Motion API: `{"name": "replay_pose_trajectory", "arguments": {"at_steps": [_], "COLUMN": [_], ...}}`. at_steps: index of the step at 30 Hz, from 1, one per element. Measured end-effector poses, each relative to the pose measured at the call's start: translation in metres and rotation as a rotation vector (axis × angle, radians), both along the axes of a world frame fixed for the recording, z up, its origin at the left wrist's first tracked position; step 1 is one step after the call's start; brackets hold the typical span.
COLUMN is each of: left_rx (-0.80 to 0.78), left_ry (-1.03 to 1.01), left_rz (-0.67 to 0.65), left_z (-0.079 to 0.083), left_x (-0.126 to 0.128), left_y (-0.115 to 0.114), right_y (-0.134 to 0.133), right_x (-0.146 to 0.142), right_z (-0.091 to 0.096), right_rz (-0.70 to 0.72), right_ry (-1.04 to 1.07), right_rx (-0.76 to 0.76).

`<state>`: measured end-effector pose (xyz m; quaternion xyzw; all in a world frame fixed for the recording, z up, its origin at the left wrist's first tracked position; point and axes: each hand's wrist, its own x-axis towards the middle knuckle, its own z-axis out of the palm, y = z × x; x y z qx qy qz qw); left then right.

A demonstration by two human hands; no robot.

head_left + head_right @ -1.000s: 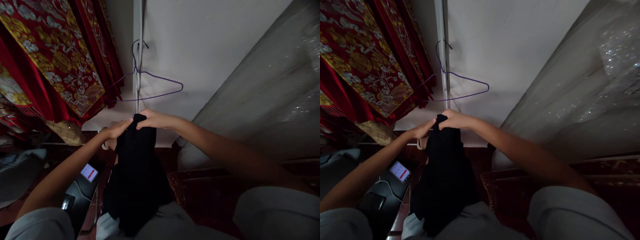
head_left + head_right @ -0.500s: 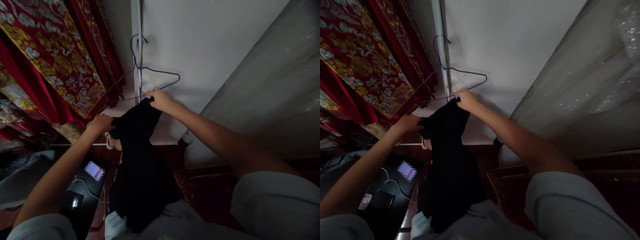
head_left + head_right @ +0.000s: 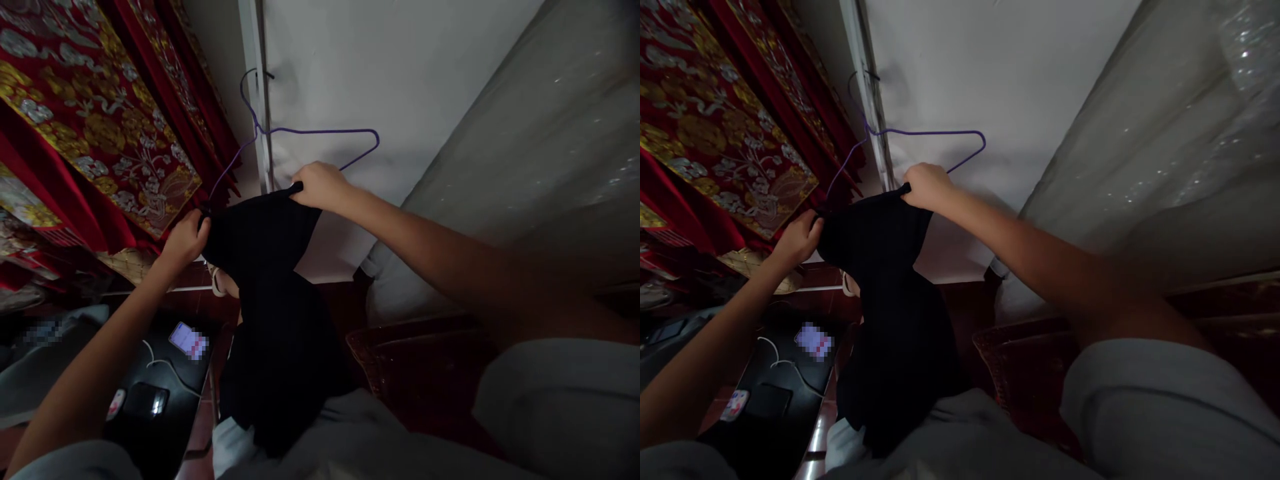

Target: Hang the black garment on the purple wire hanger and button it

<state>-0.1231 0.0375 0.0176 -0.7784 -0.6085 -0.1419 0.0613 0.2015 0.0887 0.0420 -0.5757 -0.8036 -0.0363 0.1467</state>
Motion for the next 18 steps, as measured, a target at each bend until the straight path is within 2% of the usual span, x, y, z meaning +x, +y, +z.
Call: {"name": "replay_pose_trajectory", "arguments": {"at_steps": [3, 6, 11, 14, 18], "left_rx": [-0.049, -0.167, -0.324, -0.186, 0.120], "left_ry": [-0.053, 0.093, 0.337, 0.299, -0.017], "left_rz": [-0.013, 0.021, 0.244, 0.228, -0.029], "left_z": [0.001, -0.002, -0.009, -0.005, 0.010], "left_x": [-0.005, -0.001, 0.009, 0.006, 0.003], "left_y": [-0.005, -0.013, -0.013, -0.004, 0.008], "right_y": [0.001, 0.002, 0.002, 0.003, 0.004], "right_x": [0.000, 0.003, 0.004, 0.007, 0.016], "right_z": [-0.003, -0.007, -0.007, -0.007, -0.010], "right_rz": [0.016, 0.032, 0.062, 0.086, 0.124], "right_ry": [0.058, 0.075, 0.060, 0.076, 0.132], "right_rx": [-0.002, -0.010, -0.014, -0.018, 0.000]}}
